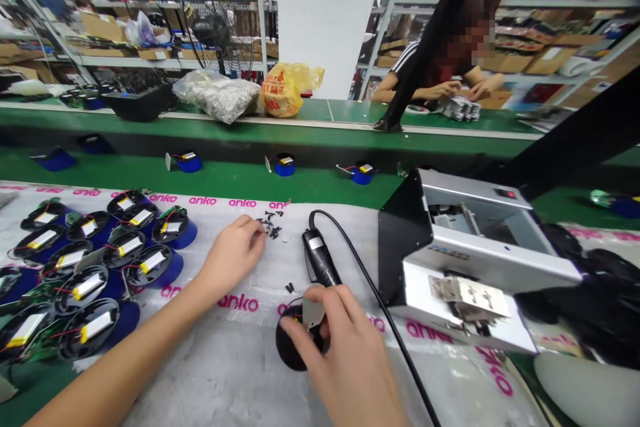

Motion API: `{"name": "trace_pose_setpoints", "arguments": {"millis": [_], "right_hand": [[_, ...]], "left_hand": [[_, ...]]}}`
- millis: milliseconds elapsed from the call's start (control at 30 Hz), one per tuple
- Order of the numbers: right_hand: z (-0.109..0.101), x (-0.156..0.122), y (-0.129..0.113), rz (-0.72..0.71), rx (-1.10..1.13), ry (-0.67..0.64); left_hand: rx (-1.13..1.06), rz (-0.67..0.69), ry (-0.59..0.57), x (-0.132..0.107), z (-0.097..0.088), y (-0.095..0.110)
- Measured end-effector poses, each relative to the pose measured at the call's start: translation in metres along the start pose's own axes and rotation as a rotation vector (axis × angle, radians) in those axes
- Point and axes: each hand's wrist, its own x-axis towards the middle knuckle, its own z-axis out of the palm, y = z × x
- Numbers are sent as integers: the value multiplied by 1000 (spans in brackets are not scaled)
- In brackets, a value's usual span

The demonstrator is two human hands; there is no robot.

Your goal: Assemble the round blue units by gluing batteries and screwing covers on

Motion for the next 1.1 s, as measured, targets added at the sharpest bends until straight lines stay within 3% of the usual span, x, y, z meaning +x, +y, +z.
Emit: {"name": "trace_pose_setpoints", "arguments": {"millis": [100,233,500,600,733,1100], "right_hand": [[-2,2,6,-114,-73,43],[-8,-1,11,-200,-159,37],[-8,-10,4,-194,48,-110],[-9,-8,1,-151,144,-187],[-11,-3,2,-193,222,-190],[-15,-2,10,-155,252,-222]], "left_hand": [[-247,-123,-38,-11,-5,7],[-669,-351,-262,-28,-4,12],[-1211,-608,-504,-49,23,5],[-1305,-641,-536,-52,26,4],[-1359,-661,-555,-52,24,2],[-1325,-629,-592,-52,22,2]]}}
